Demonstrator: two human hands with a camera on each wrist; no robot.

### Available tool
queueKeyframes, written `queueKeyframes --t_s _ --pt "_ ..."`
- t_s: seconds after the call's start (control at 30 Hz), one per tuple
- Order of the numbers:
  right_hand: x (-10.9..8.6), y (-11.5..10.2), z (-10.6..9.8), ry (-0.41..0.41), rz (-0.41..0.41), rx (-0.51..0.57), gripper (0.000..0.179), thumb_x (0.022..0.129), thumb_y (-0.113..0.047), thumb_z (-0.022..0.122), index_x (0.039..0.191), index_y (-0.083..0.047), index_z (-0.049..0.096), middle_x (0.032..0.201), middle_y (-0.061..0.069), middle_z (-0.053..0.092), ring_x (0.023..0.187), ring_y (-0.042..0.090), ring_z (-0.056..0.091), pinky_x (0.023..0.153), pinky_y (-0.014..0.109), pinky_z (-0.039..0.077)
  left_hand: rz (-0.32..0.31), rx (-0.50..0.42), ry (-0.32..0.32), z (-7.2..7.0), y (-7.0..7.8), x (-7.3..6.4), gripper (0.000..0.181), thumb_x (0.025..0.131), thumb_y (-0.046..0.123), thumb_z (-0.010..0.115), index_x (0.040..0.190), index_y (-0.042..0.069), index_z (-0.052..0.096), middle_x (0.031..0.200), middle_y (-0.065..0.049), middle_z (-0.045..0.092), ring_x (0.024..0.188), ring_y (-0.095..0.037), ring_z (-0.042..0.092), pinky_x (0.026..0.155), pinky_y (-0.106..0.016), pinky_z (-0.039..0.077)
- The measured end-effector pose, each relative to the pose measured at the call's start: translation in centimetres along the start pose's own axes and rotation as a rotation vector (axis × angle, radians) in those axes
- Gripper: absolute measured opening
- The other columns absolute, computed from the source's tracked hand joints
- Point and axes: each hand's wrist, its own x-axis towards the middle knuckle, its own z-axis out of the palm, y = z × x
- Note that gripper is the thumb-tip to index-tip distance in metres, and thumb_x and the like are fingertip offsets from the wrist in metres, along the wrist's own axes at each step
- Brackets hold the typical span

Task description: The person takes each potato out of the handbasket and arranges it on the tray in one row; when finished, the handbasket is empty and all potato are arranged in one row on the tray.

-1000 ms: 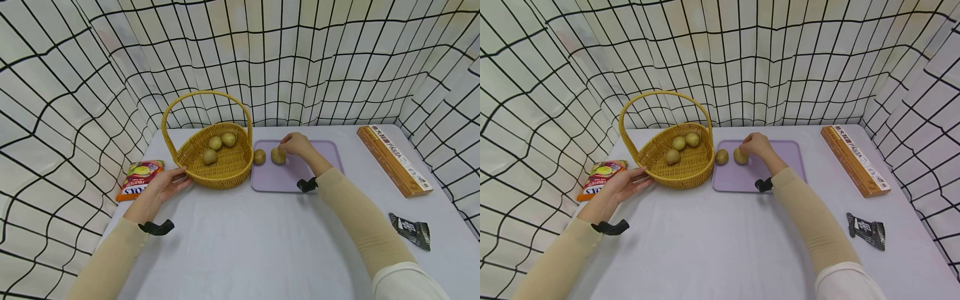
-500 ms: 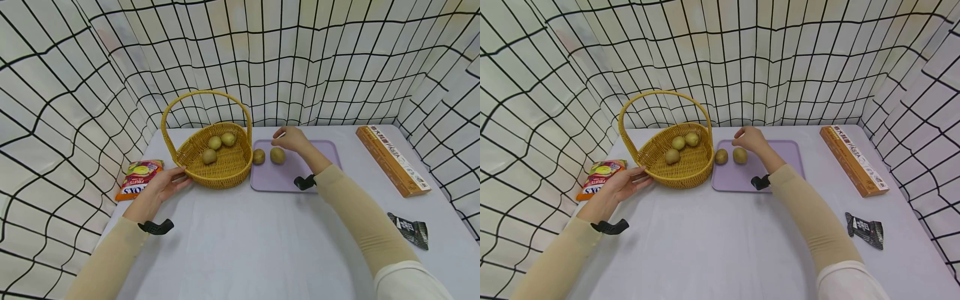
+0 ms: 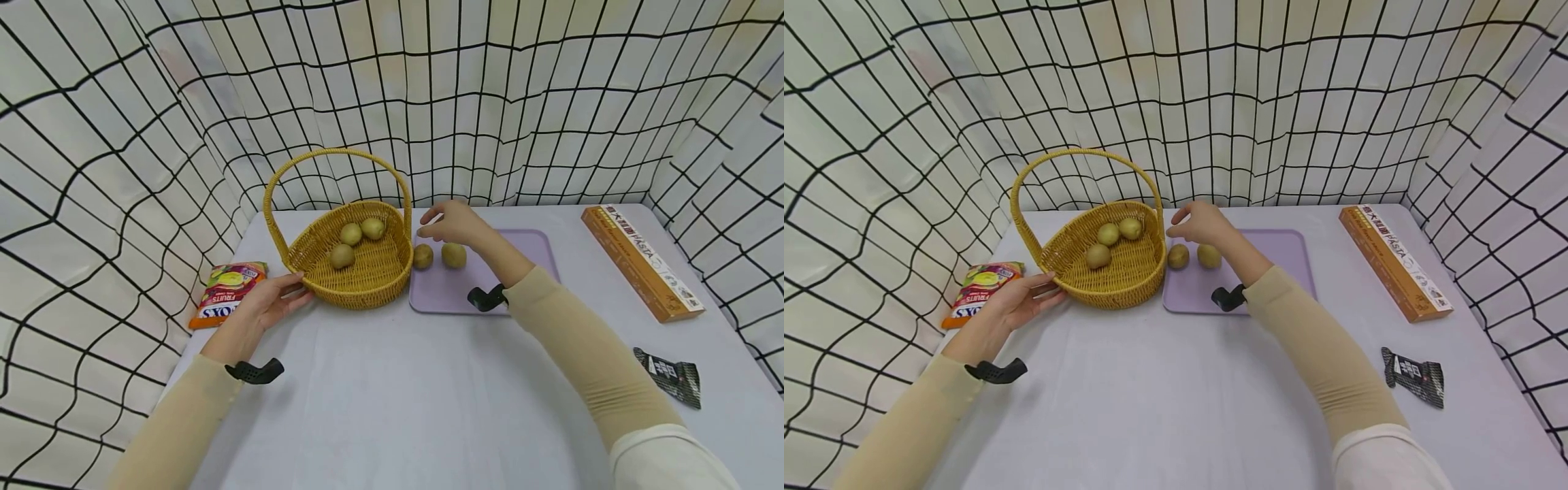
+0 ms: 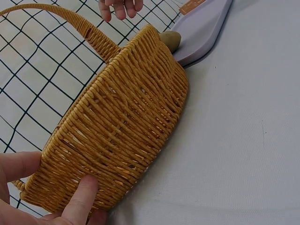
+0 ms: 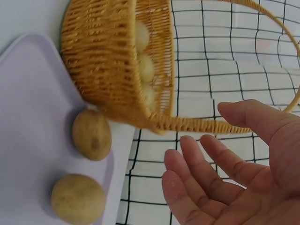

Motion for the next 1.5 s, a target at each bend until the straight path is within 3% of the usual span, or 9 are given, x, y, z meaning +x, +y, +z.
queueKeyframes --t_s 0.2,0.37,0.63,0.93,1.1,1.33,1.5 --pt "-0.6 -1.7 0.8 -0.047 -0.039 -0.047 0.038 0.098 -0.037 0.067 0.129 -0.014 0.066 0.116 0.011 0.072 0.102 0.024 0.067 0.089 0.038 0.055 -0.004 -0.011 0.010 -0.1 -0.1 0.2 0.030 0.102 0.014 0.066 0.130 0.010 0.058 0.142 -0.008 0.051 0.108 -0.020 0.066 0.119 -0.039 0.038" --pt "-0.9 -2.6 1.6 -0.084 -0.079 -0.065 0.041 0.100 -0.041 0.065 0.129 -0.012 0.065 0.119 0.011 0.070 0.100 0.024 0.069 0.084 0.036 0.056 -0.005 -0.014 0.004 -0.1 -0.1 0.2 0.023 0.102 0.013 0.065 0.125 0.011 0.061 0.154 -0.009 0.042 0.111 -0.019 0.064 0.121 -0.039 0.035" --pt "-0.5 -3.5 2.9 -0.112 -0.110 -0.067 0.044 0.099 -0.045 0.065 0.131 -0.015 0.066 0.139 0.008 0.062 0.129 0.027 0.056 0.110 0.048 0.048 -0.009 -0.022 0.007 0.0 -0.1 0.2 0.013 0.103 0.013 0.064 0.116 0.012 0.064 0.151 -0.008 0.042 0.110 -0.019 0.064 0.121 -0.039 0.035" --pt "0.8 -4.8 4.1 -0.129 -0.134 -0.055 0.046 0.100 -0.045 0.065 0.133 -0.013 0.065 0.125 0.007 0.066 0.103 0.021 0.068 0.091 0.036 0.059 -0.012 -0.022 -0.002 0.1 0.0 0.2 0.035 0.103 0.013 0.065 0.136 0.012 0.054 0.155 -0.007 0.040 0.120 -0.019 0.059 0.121 -0.039 0.036" --pt "1.6 -5.3 4.9 -0.151 -0.125 -0.026 0.048 0.101 -0.043 0.064 0.135 -0.011 0.063 0.130 0.008 0.065 0.106 0.023 0.068 0.092 0.034 0.059 -0.006 -0.026 -0.008 0.1 0.0 0.1 0.026 0.102 0.011 0.064 0.128 0.011 0.059 0.150 -0.007 0.044 0.122 -0.020 0.057 0.121 -0.039 0.035" --pt "2.5 -6.1 5.8 -0.151 -0.081 0.029 0.048 0.102 -0.040 0.064 0.139 -0.009 0.059 0.124 0.011 0.066 0.102 0.022 0.065 0.086 0.032 0.058 -0.005 -0.023 -0.008 -0.1 0.0 0.0 0.031 0.102 0.012 0.066 0.131 0.012 0.057 0.153 -0.007 0.041 0.119 -0.019 0.059 0.120 -0.039 0.036" --pt "3.3 -6.6 6.4 -0.153 -0.069 0.071 0.047 0.103 -0.036 0.062 0.140 -0.008 0.059 0.134 0.013 0.063 0.110 0.027 0.069 0.096 0.037 0.060 -0.003 -0.013 -0.016 -0.1 0.0 0.1 0.035 0.103 0.012 0.063 0.137 0.012 0.053 0.154 -0.007 0.040 0.119 -0.018 0.059 0.120 -0.038 0.036"
